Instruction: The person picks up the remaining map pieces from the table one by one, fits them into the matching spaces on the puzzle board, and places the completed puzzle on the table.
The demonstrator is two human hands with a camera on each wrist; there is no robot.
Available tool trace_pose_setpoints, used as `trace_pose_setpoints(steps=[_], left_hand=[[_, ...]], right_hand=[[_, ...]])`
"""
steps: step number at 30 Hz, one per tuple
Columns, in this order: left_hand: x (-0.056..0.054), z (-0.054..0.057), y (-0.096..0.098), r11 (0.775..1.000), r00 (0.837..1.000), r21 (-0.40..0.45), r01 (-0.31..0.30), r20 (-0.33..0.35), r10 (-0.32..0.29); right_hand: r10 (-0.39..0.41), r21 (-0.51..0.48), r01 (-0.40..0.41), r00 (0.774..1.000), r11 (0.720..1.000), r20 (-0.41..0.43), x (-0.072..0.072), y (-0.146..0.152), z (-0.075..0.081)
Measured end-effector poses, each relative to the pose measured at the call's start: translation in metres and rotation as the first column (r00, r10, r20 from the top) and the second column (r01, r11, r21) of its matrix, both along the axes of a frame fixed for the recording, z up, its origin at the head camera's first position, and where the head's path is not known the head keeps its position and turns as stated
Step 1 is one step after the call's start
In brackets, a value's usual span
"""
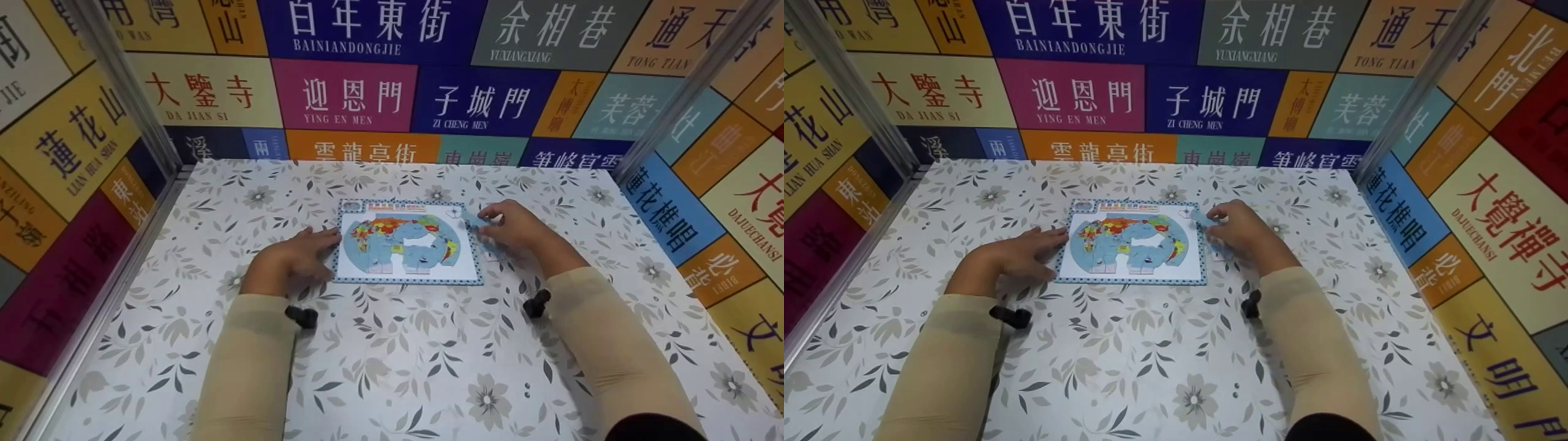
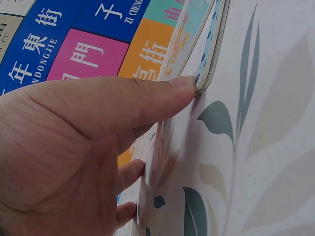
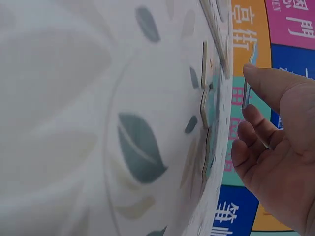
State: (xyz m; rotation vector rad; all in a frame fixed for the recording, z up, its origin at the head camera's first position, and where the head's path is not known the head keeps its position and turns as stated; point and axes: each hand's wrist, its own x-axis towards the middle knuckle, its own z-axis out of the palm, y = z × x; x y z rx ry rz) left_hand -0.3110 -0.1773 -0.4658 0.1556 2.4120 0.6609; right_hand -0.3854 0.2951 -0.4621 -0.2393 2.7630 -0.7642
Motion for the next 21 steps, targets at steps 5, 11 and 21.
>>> trace_pose_setpoints(steps=[5,11,21], left_hand=[[-0.001,0.0,0.001,1.0,1.0,-0.001,0.012,-0.001,-0.012],[-0.001,0.0,0.001,1.0,1.0,-0.002,0.02,0.001,-0.02],[0.001,0.003,0.003,1.0,0.999,-0.012,-0.022,0.031,0.022]], right_hand=[[0.001,-0.004,-0.001,1.0,1.0,0.021,0.006,-0.016,0.003],[0.041,-0.01,-0.041,0.999,0.999,-0.007,0.012,-0.034,0.003],[0.146,0.014,-0.145,0.989,0.989,-0.039,0.017,-0.062,-0.002]])
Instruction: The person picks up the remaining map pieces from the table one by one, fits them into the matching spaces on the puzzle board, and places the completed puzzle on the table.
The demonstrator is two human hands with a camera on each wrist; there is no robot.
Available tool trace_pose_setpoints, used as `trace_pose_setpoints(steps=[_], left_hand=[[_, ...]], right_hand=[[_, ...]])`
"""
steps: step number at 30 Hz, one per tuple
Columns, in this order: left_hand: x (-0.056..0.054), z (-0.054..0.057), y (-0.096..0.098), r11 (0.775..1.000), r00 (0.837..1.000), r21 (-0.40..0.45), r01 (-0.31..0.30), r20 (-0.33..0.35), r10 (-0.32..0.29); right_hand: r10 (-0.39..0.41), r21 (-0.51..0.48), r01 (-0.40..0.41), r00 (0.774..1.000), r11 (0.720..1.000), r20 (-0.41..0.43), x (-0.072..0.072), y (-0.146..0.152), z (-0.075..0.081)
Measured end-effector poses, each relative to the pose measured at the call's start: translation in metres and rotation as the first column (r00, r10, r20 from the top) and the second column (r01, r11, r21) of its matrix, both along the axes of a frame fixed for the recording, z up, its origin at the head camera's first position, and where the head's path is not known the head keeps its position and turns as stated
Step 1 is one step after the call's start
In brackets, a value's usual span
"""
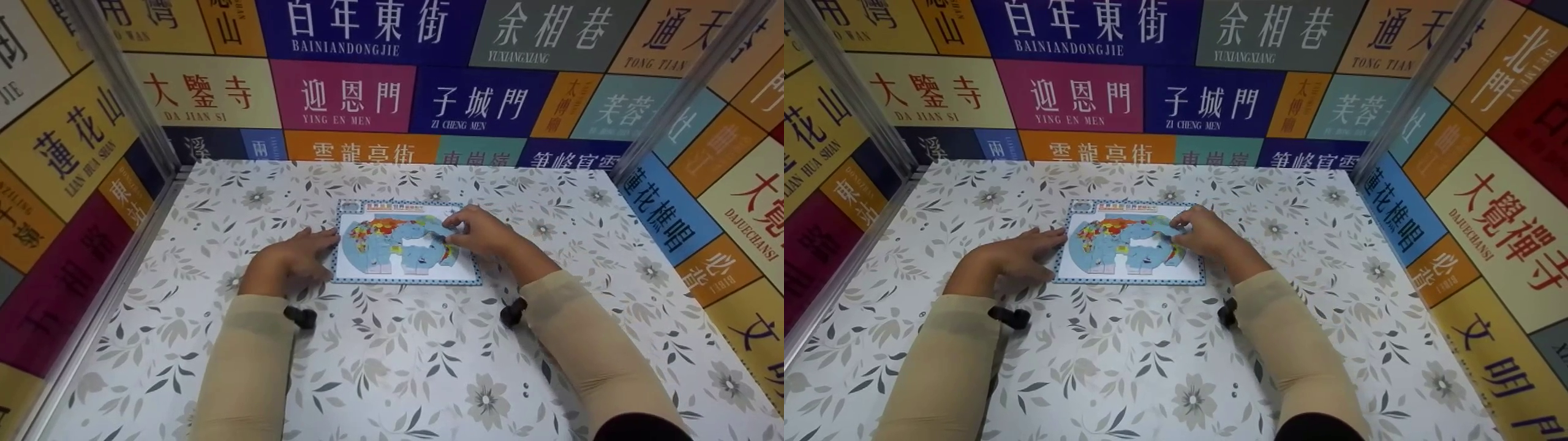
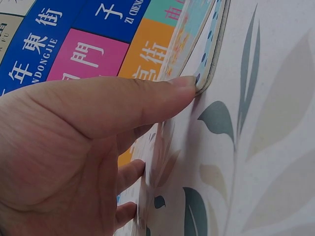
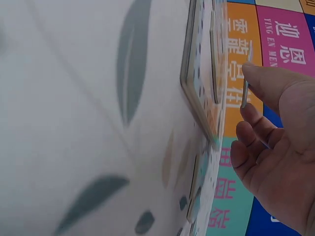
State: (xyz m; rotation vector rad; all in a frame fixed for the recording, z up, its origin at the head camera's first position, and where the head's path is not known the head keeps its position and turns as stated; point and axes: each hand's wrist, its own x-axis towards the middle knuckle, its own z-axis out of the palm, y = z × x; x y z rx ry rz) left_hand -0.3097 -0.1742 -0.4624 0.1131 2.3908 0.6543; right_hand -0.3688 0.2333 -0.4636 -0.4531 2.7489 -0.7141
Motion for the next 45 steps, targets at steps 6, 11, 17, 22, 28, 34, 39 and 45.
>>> trace_pose_setpoints(steps=[6,11,17,22,28,34,39,45], left_hand=[[0.0,-0.001,-0.001,0.999,0.999,-0.001,0.036,-0.027,-0.036],[-0.001,-0.003,-0.002,0.998,0.997,-0.007,0.062,-0.043,-0.062],[-0.001,-0.003,-0.002,0.999,0.999,-0.008,0.041,-0.021,-0.041],[-0.002,-0.003,-0.003,0.999,0.999,-0.009,0.042,-0.021,-0.042],[-0.003,-0.003,-0.002,0.999,0.999,-0.011,0.042,-0.016,-0.042],[-0.002,-0.002,-0.001,1.0,1.0,-0.002,0.005,0.003,-0.005],[-0.001,-0.002,-0.002,1.0,1.0,-0.007,0.025,-0.018,-0.025],[-0.001,0.0,0.0,1.0,1.0,-0.011,0.017,-0.009,-0.017]], right_hand=[[0.032,0.0,-0.032,0.999,0.999,0.019,0.002,-0.014,-0.001],[0.065,0.028,-0.066,0.997,0.997,0.035,0.004,-0.024,-0.003],[0.063,0.034,-0.065,0.995,0.997,0.077,0.006,-0.033,0.0],[0.065,0.046,-0.069,0.994,0.997,0.093,0.006,-0.037,0.002],[0.074,0.074,-0.081,0.994,0.994,0.086,0.005,-0.04,0.002],[0.13,0.083,-0.133,0.991,0.988,0.04,0.005,-0.04,-0.001],[0.186,0.076,-0.186,0.983,0.98,0.0,0.005,-0.038,-0.004],[0.196,0.074,-0.196,0.981,0.978,-0.002,0.005,-0.038,-0.004]])
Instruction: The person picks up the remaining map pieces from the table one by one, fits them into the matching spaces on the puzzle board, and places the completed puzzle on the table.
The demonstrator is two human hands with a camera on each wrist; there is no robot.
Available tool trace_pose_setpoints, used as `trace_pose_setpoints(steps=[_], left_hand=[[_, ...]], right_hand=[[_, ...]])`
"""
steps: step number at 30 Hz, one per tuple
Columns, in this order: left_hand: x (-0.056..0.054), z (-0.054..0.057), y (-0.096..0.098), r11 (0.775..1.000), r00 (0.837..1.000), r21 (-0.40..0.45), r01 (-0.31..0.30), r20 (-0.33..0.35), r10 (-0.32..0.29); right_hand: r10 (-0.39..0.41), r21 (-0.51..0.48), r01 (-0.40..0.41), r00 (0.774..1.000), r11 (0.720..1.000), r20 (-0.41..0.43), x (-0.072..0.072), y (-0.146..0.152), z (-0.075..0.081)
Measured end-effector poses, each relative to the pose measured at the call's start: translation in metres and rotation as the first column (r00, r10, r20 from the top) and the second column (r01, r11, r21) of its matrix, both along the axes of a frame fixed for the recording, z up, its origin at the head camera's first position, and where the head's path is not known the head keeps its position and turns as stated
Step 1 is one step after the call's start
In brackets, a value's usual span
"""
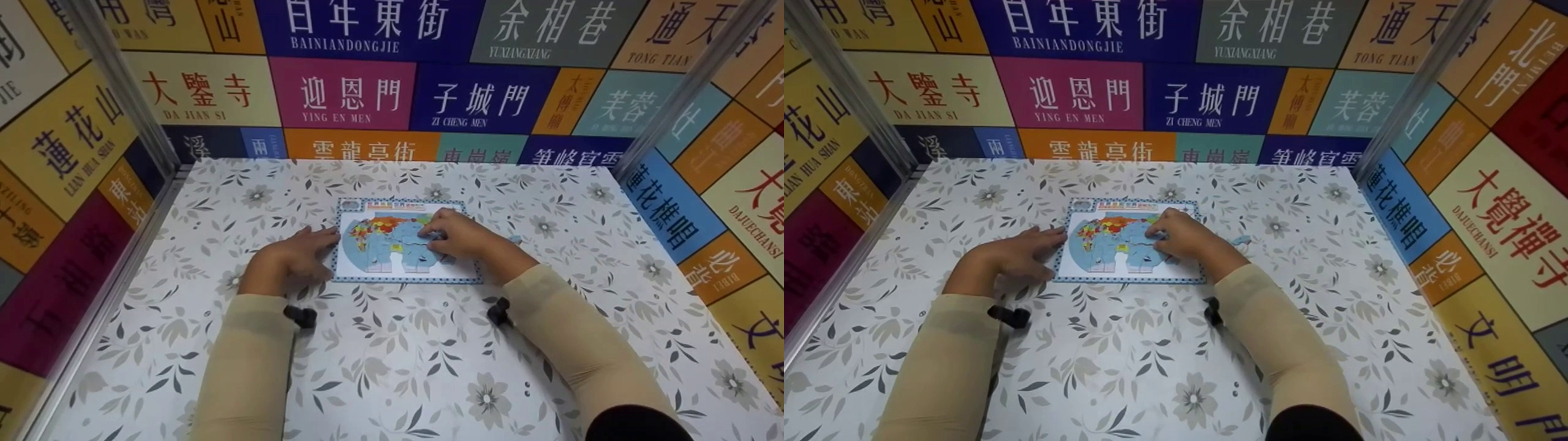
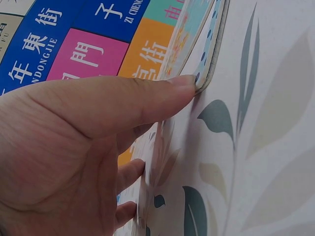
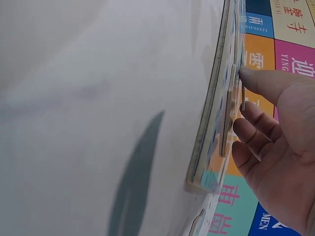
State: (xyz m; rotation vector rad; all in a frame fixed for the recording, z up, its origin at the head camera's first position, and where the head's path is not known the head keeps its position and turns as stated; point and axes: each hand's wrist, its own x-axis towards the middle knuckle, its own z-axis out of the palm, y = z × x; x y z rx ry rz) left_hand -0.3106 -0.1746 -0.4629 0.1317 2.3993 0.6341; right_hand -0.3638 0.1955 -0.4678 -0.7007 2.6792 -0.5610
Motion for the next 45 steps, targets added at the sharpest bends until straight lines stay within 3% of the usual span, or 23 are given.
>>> trace_pose_setpoints(steps=[11,26,45], left_hand=[[0.0015,0.0007,0.002,1.0,1.0,-0.01,-0.024,0.017,0.024],[0.0019,-0.0003,-0.0012,1.0,1.0,0.01,0.003,-0.003,-0.003],[0.0012,0.0013,0.0,1.0,1.0,0.001,-0.017,0.021,0.017]], right_hand=[[-0.009,0.009,0.009,1.0,1.0,0.004,-0.0009,-0.0028,-0.002],[0.032,-0.011,-0.032,0.999,0.999,-0.012,0.0014,-0.002,-0.0018],[0.038,0.0,-0.038,0.999,0.999,0.004,-0.0023,-0.0063,-0.002]])
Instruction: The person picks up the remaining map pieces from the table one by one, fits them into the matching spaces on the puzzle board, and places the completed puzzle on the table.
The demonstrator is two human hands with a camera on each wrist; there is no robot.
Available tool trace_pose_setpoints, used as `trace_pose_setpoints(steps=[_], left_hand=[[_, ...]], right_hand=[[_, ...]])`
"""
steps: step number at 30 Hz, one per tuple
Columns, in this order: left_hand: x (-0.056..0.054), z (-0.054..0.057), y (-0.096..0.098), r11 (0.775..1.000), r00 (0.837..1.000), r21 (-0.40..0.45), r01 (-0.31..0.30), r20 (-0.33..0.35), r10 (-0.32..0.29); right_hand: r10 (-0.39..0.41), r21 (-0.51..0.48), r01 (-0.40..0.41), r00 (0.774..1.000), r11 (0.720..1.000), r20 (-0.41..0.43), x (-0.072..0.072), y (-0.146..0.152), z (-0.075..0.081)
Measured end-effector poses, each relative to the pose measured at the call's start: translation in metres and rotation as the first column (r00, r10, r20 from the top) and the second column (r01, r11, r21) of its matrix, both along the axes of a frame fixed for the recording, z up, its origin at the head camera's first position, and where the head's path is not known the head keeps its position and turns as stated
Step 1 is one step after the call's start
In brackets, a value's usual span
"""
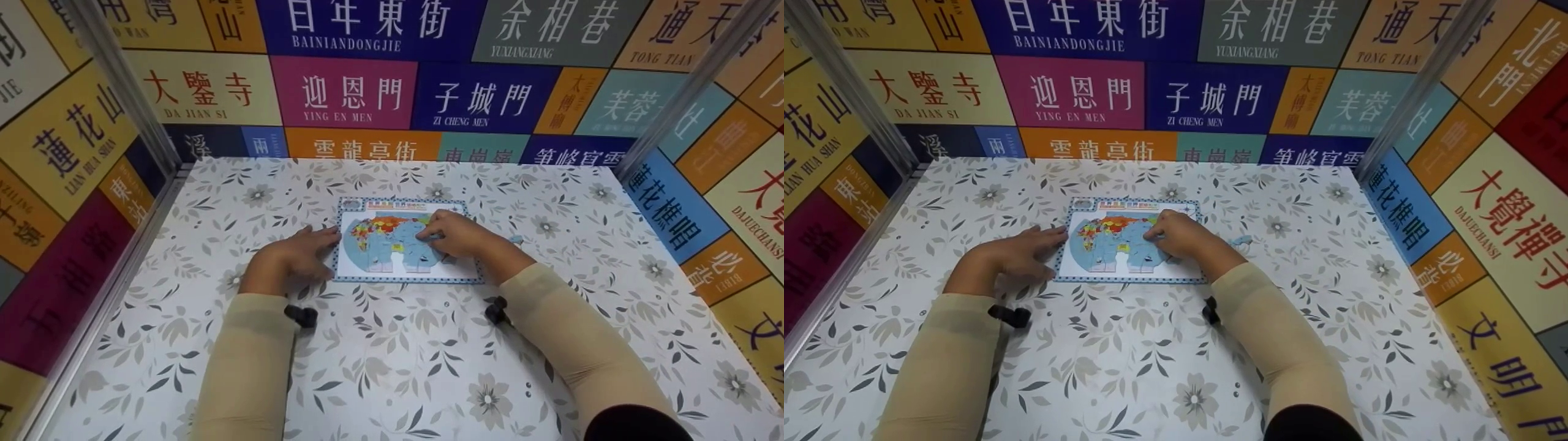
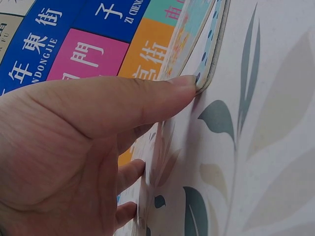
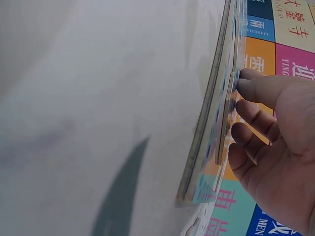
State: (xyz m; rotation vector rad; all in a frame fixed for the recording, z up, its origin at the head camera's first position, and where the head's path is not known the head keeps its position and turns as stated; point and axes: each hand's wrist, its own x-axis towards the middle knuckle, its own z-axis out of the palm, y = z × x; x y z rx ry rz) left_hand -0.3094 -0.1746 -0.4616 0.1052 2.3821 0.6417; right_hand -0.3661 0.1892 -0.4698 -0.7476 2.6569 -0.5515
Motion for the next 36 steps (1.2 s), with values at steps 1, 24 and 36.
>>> trace_pose_setpoints(steps=[1,24,36], left_hand=[[0.0,0.0,0.0,1.0,1.0,0.0,-0.001,0.001,0.001],[0.002,0.0,0.002,1.0,1.0,0.0,0.003,-0.018,-0.003],[0.001,-0.001,0.0,1.0,1.0,0.008,0.009,-0.022,-0.008]], right_hand=[[0.003,-0.004,-0.003,1.0,1.0,0.0,0.0,0.0,0.0],[-0.196,-0.056,0.196,0.981,0.979,0.007,0.019,0.048,0.018],[-0.236,-0.078,0.234,0.971,0.969,-0.027,0.032,0.095,0.023]])
